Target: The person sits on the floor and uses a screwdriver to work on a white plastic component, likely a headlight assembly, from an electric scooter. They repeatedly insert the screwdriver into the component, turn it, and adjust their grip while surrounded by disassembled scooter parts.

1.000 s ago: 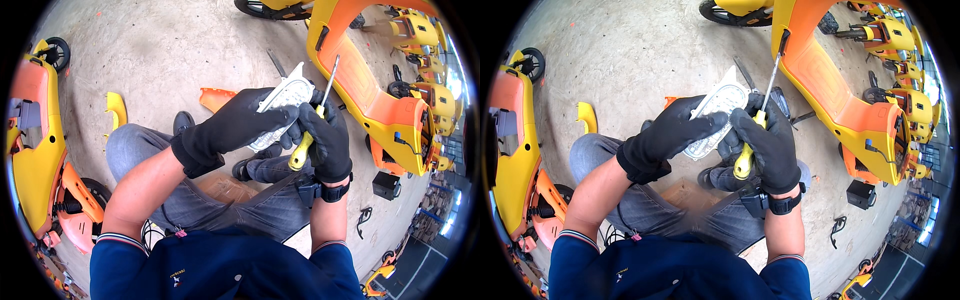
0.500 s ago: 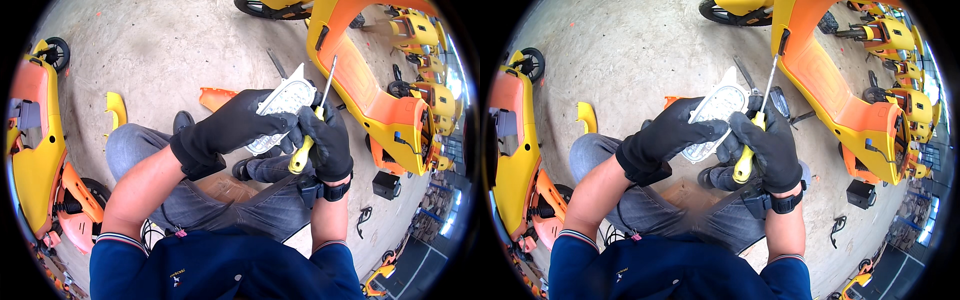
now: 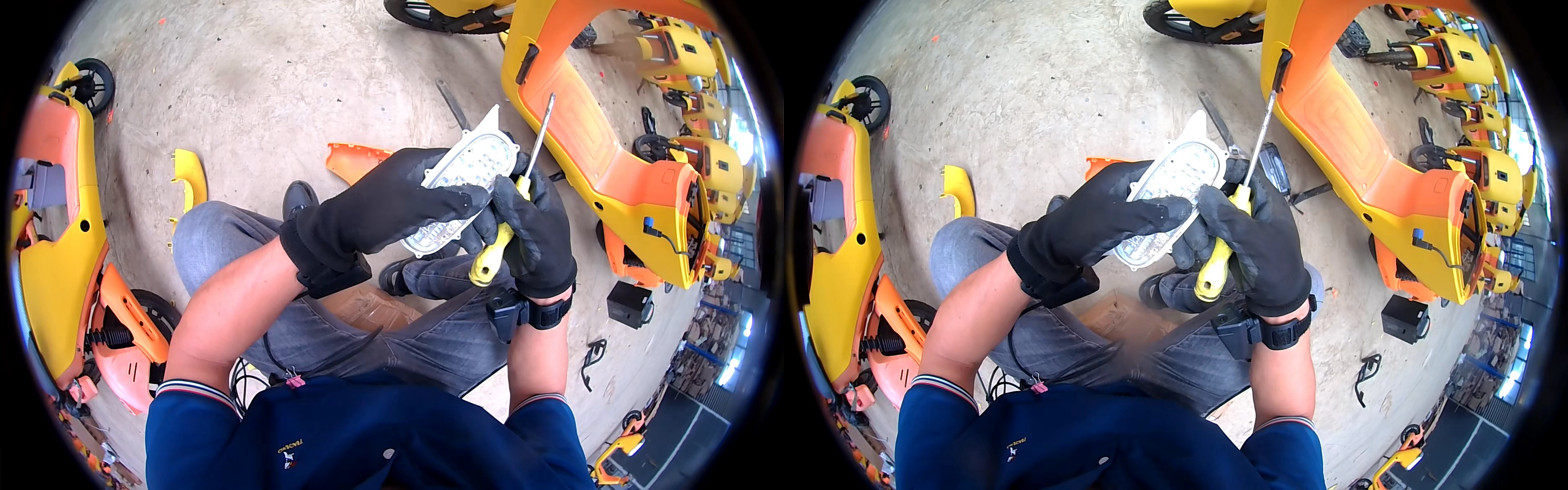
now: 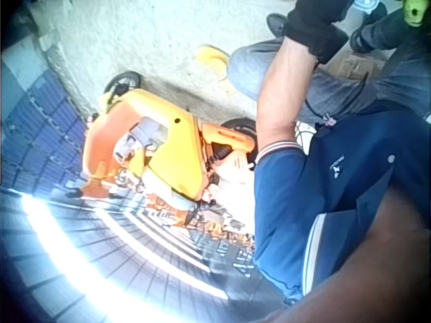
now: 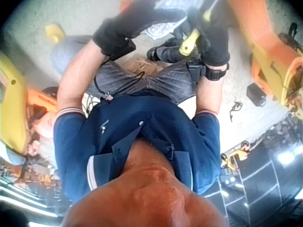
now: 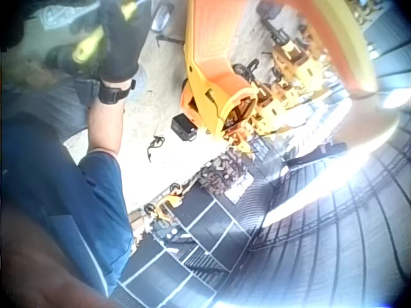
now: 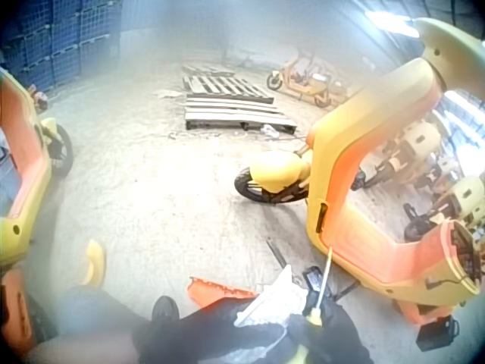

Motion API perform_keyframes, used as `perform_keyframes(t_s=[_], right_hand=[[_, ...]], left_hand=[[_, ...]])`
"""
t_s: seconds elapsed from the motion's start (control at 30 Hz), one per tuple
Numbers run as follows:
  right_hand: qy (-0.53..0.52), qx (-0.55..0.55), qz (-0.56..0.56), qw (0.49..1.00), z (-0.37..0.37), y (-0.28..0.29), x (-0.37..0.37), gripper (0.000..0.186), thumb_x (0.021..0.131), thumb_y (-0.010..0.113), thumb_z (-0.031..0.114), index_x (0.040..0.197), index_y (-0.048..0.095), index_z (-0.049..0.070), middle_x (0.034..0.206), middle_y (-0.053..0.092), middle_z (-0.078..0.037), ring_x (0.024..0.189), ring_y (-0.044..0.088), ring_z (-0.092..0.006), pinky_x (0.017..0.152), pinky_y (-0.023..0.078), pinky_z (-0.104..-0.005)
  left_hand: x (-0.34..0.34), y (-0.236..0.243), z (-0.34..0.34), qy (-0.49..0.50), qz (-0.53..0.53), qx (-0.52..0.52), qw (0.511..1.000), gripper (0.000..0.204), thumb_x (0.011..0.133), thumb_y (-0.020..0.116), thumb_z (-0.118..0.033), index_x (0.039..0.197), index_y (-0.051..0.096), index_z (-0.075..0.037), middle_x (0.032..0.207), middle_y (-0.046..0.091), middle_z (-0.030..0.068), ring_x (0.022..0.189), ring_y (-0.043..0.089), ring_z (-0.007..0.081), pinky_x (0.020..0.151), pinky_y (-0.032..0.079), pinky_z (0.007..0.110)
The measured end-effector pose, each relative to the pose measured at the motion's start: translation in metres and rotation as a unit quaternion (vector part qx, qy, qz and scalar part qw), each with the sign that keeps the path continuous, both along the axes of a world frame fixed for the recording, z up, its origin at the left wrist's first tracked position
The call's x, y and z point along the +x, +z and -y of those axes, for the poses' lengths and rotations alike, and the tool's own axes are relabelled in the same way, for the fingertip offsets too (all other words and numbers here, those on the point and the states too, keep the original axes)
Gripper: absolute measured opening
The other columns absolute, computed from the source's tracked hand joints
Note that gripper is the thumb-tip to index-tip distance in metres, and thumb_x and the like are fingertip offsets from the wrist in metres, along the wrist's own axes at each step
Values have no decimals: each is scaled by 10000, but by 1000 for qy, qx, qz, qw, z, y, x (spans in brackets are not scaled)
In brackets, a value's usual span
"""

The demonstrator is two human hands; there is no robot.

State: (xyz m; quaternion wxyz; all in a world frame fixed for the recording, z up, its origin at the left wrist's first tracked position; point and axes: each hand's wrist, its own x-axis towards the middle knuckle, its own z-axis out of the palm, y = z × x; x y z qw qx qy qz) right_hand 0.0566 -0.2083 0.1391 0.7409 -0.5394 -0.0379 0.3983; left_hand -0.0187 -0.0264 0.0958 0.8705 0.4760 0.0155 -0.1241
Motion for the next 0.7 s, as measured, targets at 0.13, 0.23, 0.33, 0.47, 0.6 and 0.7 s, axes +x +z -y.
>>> perform_keyframes(t_s=[0.13,0.23,0.33,0.47,0.6,0.7], right_hand=[[9,-13,15,1000,-1,1,2,272,960,605,65,1198,492,0,713,589,-85,559,597,-173,550,552,-345],[3,-8,25,1000,3,-2,3,301,966,602,95,1221,498,-26,777,615,-111,595,595,-162,580,555,-332],[-8,20,34,999,14,-13,7,347,989,572,124,1279,487,-45,907,638,-130,686,597,-147,619,545,-297],[5,13,65,998,28,-21,11,425,1023,519,141,1398,440,-45,1081,630,-110,817,591,-150,684,533,-292],[-39,-12,18,999,35,-31,12,462,958,569,74,1387,451,-50,1137,627,-133,932,622,-178,810,548,-323],[-38,-62,17,997,39,-35,11,512,897,595,23,1384,461,-55,1178,621,-147,1033,629,-203,900,540,-337]], left_hand=[[1,-2,0,8,5,-15,1000,386,928,668,-101,1276,594,48,1112,698,94,952,666,112,843,536,255],[1,-4,3,10,10,-38,999,381,933,656,-94,1278,584,52,1086,699,101,922,676,126,831,543,263],[1,-4,3,9,17,-40,999,375,942,639,-93,1280,574,56,1059,700,110,891,688,141,811,554,265],[2,3,-1,19,4,-50,999,369,959,622,-116,1280,567,57,1022,704,117,869,698,156,787,563,261],[2,3,-2,30,7,-48,998,364,972,611,-146,1273,571,54,993,705,109,864,694,152,785,560,260],[6,-6,1,39,14,-36,998,380,975,627,-182,1277,581,44,1049,705,102,875,684,126,783,556,258]])
